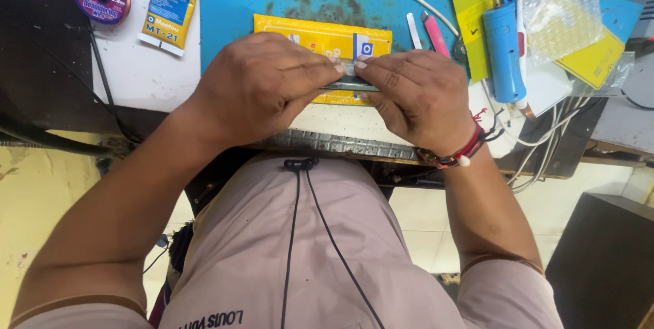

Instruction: The person repairs a smartphone by using tweezers to adjust internal components, a hot air gun to heat the back cover, and a tube of adhesive to seal the device. The person then closes the phone and places it on the workbench.

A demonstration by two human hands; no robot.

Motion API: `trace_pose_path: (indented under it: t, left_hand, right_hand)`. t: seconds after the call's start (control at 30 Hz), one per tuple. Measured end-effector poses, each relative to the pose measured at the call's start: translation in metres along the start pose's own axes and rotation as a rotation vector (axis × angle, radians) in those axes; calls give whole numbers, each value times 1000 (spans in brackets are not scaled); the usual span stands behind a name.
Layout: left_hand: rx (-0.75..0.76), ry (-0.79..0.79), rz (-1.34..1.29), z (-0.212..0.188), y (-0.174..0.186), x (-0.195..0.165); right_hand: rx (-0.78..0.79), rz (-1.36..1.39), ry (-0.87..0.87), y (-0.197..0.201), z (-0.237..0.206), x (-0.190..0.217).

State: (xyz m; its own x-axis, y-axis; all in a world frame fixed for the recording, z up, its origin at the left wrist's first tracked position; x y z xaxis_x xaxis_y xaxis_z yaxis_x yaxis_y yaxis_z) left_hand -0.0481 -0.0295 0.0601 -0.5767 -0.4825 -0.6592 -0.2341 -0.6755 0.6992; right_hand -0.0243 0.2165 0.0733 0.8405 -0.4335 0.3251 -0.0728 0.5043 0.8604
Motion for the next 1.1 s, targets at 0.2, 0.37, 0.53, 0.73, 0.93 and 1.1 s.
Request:
trace_pose_path:
  t: [0.2, 0.37, 0.53, 0.73, 0.93, 1.1]
  left_hand:
    - [-42, -5, -3, -5, -4, 4]
    - [-48, 1, 11, -5, -5, 3]
    - [-74, -18, 67, -7, -5, 2]
    - [-253, -128, 289, -18, -3, -10]
    - [-243, -179, 352, -13, -11, -35]
    - [-235, 64, -73, -5, 1, -46]
  right_hand:
    - [-43, 52, -8, -2, 0, 1]
    - [-85, 88, -23, -5, 0, 2]
    - [-108, 30, -44, -6, 1, 5]
    - [-974, 671, -484, -33, -7, 29]
    - [-1064, 1232, -804, -72, -19, 48]
    - [-840, 1008, -769, -46, -23, 47]
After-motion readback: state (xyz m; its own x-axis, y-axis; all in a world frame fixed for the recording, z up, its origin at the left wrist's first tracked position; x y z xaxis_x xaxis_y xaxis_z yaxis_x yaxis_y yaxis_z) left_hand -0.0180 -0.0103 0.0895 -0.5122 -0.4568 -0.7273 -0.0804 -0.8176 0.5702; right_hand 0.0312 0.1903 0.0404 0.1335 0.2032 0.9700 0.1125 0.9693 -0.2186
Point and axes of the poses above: each hand's wrist, its own z-axis towards the middle knuckle, its own y-axis out of the back of the hand, x = y × z, the point moved 2 cm from there along z, towards the middle knuckle, and after that the axes turned 13 degrees about y, right-handed, at the moved point
